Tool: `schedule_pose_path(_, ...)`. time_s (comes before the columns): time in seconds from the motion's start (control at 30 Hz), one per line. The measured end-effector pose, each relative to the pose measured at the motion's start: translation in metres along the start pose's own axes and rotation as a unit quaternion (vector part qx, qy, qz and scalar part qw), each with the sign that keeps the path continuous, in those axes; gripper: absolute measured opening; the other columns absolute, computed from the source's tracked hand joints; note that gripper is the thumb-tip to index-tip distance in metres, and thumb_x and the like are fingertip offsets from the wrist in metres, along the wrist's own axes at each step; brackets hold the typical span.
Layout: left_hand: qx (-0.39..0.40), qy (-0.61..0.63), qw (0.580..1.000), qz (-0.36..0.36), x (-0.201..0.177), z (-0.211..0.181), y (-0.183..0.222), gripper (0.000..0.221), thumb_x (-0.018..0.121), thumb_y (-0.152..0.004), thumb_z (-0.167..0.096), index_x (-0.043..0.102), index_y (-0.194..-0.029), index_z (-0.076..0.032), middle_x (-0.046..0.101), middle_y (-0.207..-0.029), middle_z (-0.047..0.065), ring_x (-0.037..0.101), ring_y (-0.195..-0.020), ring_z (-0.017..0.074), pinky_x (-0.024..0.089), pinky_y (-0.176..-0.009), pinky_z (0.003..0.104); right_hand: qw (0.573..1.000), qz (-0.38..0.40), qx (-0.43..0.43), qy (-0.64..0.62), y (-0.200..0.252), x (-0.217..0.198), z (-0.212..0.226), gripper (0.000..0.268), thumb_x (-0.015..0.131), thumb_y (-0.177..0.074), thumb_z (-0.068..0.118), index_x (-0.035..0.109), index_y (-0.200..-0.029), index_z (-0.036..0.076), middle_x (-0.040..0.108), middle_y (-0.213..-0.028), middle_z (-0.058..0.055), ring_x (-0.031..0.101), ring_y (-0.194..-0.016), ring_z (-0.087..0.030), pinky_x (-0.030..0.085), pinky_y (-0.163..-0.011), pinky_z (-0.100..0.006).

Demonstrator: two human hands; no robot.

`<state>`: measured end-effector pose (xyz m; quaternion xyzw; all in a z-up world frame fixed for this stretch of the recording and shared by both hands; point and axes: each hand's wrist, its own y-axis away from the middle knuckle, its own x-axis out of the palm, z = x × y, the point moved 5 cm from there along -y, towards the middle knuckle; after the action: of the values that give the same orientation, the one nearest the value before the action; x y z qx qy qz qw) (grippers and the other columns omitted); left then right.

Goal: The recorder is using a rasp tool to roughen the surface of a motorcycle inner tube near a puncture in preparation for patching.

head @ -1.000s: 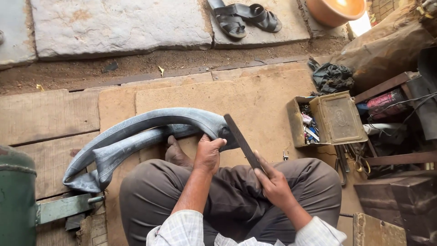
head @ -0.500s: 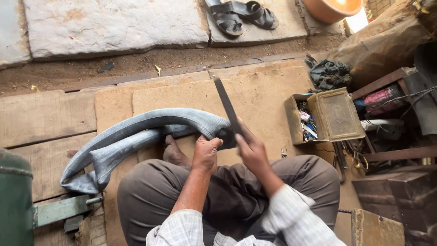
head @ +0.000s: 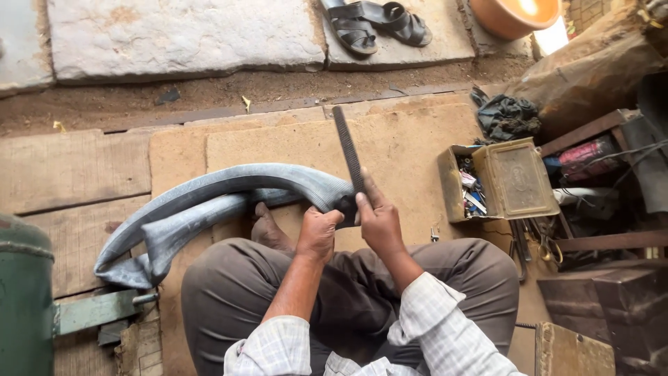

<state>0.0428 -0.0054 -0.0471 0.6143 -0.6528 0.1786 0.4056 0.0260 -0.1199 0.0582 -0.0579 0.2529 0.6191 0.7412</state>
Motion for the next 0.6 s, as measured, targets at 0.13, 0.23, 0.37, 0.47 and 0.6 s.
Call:
schedule_pose_path(0.13,0.009,0.007,1.0,-0.022,-0.008,0.003,-0.009,0.028,0.059,-0.078,0.012,0.071,-0.102,0.004,0.072,-0.098,0.004,0.065,-0.091,0.0156,0.05,-0.087,0.031,0.995,0.018,-0.074,-0.064,0.026,-0.029,-0.03,0.053,0.057,-0.1,0.012,0.05,-0.153,0.014,0.052,-0.067,0.005,0.047,-0.055,-0.004,0.042,-0.049,-0.025)
schedule_pose_path(0.23,0.015,0.011,0.999,-0.027,-0.012,0.008,-0.013,0.025,0.06,-0.081,0.013,0.069,-0.104,0.005,0.07,-0.1,0.004,0.062,-0.091,0.0153,0.048,-0.087,0.032,0.999,0.043,-0.013,0.018,0.07,-0.042,-0.077,0.052,0.06,-0.098,0.012,0.055,-0.15,0.016,0.053,-0.066,0.006,0.042,-0.053,-0.005,0.038,-0.048,-0.024)
schedule_pose_path(0.37,0.01,0.004,1.0,-0.008,0.007,-0.012,-0.002,0.031,0.056,-0.078,0.011,0.071,-0.104,0.004,0.072,-0.101,0.003,0.065,-0.094,0.014,0.05,-0.09,0.029,0.998,0.025,-0.057,0.026,0.069,-0.027,-0.063,0.056,0.059,-0.099,0.011,0.05,-0.154,0.018,0.049,-0.064,0.004,0.044,-0.056,-0.003,0.041,-0.051,-0.022)
schedule_pose_path(0.47,0.004,-0.007,1.0,0.007,0.014,-0.018,0.004,0.029,0.056,-0.08,0.01,0.071,-0.104,0.005,0.072,-0.1,0.004,0.065,-0.092,0.0143,0.05,-0.088,0.03,0.995,0.02,-0.074,0.065,0.032,-0.006,-0.012,0.056,0.057,-0.1,0.013,0.047,-0.155,0.021,0.048,-0.062,0.003,0.043,-0.053,-0.005,0.04,-0.049,-0.024)
schedule_pose_path(0.6,0.037,-0.01,0.999,0.014,0.011,-0.012,0.003,0.026,0.058,-0.081,0.01,0.072,-0.103,0.005,0.072,-0.1,0.004,0.065,-0.092,0.0144,0.05,-0.086,0.029,0.995,0.003,-0.075,-0.061,-0.001,0.0,-0.008,0.054,0.058,-0.102,0.014,0.049,-0.155,0.018,0.055,-0.071,0.005,0.047,-0.059,-0.004,0.045,-0.053,-0.023)
